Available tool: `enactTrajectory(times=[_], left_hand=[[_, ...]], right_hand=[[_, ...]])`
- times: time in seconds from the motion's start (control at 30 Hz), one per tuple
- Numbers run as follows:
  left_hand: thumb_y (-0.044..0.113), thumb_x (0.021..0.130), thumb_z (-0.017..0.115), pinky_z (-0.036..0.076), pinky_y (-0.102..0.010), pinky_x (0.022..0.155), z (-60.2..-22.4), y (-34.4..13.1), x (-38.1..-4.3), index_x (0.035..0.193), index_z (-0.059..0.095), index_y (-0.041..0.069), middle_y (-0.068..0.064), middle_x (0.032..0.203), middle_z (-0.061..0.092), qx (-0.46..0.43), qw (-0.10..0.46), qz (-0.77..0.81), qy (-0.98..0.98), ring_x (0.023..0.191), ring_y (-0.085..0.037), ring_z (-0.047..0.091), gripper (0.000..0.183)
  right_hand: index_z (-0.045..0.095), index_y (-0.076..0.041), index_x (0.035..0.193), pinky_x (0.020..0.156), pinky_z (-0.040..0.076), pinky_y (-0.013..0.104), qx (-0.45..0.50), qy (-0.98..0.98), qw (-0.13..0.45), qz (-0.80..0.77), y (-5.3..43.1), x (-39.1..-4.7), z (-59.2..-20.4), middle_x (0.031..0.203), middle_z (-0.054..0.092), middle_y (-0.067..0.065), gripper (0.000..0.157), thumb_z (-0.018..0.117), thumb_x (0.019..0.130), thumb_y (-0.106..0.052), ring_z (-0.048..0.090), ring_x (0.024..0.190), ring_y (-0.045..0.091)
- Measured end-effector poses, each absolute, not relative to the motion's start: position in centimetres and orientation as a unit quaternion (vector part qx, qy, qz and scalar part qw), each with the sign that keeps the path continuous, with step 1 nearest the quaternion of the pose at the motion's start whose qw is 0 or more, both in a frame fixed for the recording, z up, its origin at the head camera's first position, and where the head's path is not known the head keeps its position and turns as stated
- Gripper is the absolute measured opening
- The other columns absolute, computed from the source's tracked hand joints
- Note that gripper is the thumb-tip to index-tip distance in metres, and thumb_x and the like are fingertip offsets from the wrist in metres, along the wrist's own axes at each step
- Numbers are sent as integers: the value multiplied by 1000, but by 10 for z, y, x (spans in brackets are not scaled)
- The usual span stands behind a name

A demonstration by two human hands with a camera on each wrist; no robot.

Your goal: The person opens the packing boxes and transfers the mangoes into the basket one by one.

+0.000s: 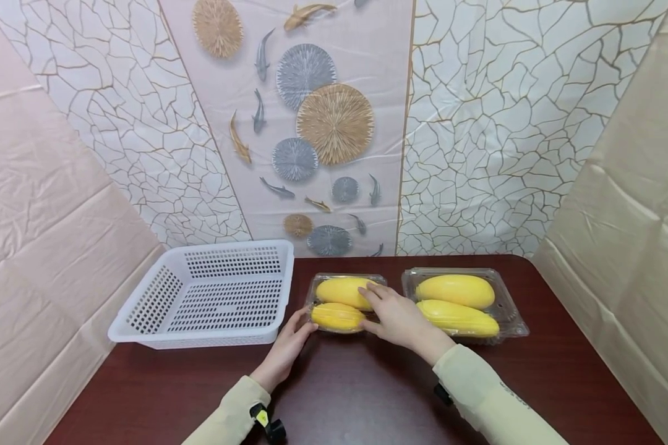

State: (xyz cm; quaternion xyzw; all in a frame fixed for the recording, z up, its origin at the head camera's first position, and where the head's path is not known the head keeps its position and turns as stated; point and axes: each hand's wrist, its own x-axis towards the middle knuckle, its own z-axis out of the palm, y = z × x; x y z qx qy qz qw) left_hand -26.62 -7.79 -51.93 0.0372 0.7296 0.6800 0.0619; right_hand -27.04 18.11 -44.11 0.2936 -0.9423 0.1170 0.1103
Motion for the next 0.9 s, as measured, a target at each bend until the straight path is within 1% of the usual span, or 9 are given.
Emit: enactTrajectory(times=[0.13,0.27,0.4,0.5,0.57,0.7,0.83,0.9], left_hand=[[23,98,60,35,-52,113,-519,-79,-266,154,37,4,-20,153,43,41,62,676,733,139,-31,42,63],[25,98,60,35,-51,113,-518,-80,-265,154,37,5,-19,153,42,41,61,670,738,139,-31,42,64],[28,98,60,34,-51,113,-518,-81,-265,155,36,7,-18,155,41,39,65,665,743,141,-31,40,65],[29,98,60,34,-51,113,-519,-81,-265,155,36,7,-18,156,39,38,69,665,743,142,-31,39,65],[28,99,60,34,-52,113,-520,-81,-265,155,35,6,-19,156,39,38,69,666,742,142,-32,38,65],[27,99,60,34,-52,113,-519,-80,-265,155,36,6,-19,156,39,41,70,668,740,142,-33,38,64],[26,99,61,33,-51,114,-518,-78,-264,154,36,6,-18,156,38,45,69,672,736,143,-34,37,63],[24,99,60,33,-51,114,-518,-78,-264,155,35,6,-19,157,37,47,67,673,735,143,-35,37,63]], right_hand=[[51,-3,146,89,54,55,287,-945,97,122,183,-269,-441,150,45,26,72,72,92,-45,56,124,43],[51,-1,146,85,56,51,296,-943,92,123,184,-268,-443,151,43,28,70,69,94,-45,62,116,42],[53,1,144,81,57,49,307,-939,102,120,185,-269,-445,148,45,29,68,69,94,-43,67,106,40],[54,2,142,78,58,47,314,-936,110,114,186,-270,-447,146,47,30,66,71,94,-39,70,98,39],[54,3,141,73,59,45,320,-934,117,106,186,-271,-448,145,48,31,63,71,94,-36,71,88,36],[55,7,139,65,59,39,335,-928,142,86,186,-272,-450,142,49,33,60,71,94,-30,72,76,32],[57,9,135,57,57,33,350,-918,174,65,186,-274,-452,138,52,34,57,73,91,-22,70,66,28],[57,9,135,53,53,29,354,-916,179,60,186,-275,-451,137,53,35,56,73,89,-18,65,58,22]])
